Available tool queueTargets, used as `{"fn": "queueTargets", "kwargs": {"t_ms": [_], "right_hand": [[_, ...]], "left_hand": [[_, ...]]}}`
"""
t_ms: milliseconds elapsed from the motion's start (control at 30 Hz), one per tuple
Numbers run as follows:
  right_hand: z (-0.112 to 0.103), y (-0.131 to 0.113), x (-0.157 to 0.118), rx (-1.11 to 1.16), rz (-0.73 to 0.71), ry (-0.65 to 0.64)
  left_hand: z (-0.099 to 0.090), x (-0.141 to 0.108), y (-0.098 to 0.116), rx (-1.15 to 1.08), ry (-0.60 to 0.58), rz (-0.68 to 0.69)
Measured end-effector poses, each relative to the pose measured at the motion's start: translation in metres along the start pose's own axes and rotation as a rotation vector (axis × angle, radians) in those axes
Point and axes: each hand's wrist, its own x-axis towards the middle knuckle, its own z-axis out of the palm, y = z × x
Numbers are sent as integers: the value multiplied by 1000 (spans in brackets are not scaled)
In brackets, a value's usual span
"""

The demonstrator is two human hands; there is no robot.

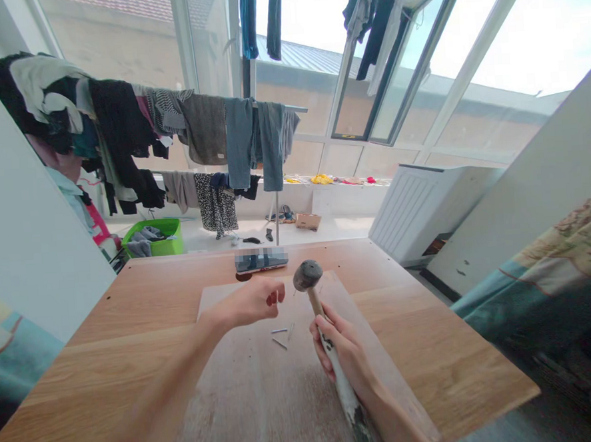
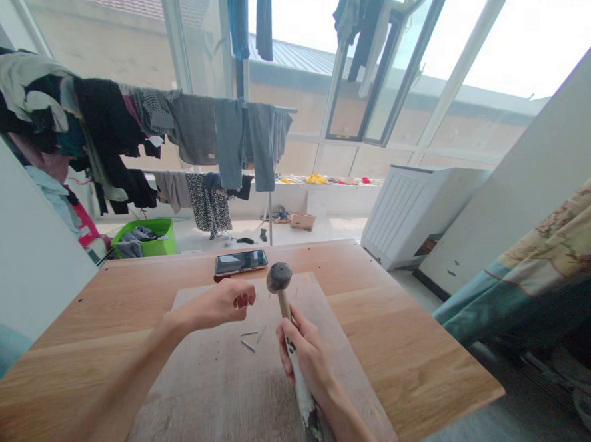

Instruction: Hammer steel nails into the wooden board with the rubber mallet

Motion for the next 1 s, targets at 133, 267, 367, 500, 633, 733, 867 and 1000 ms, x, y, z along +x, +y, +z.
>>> {"fn": "queueTargets", "kwargs": {"t_ms": [133, 267, 367, 500, 633, 733, 867, 1000], "right_hand": [[0, 0, 1, 15, -12, -4], [2, -2, 0, -5, 0, -4], [2, -2, 0, -16, 1, -1], [1, -2, 0, -18, -10, -11], [5, -10, -2, -49, 20, -63], [16, -20, -3, -53, 57, -96], [33, -20, 0, 14, 29, -128], [38, -2, 8, 23, 36, -154]], "left_hand": [[3, 7, -31, -209, 290, -44], [12, 8, -47, -201, 241, -61], [16, 6, -50, -192, 206, -70], [16, 4, -52, -253, 210, -57], [16, 3, -53, -259, 229, -66], [16, 2, -52, -258, 256, -101], [18, 2, -52, -293, 267, -107], [20, 3, -55, -287, 276, -66]]}}
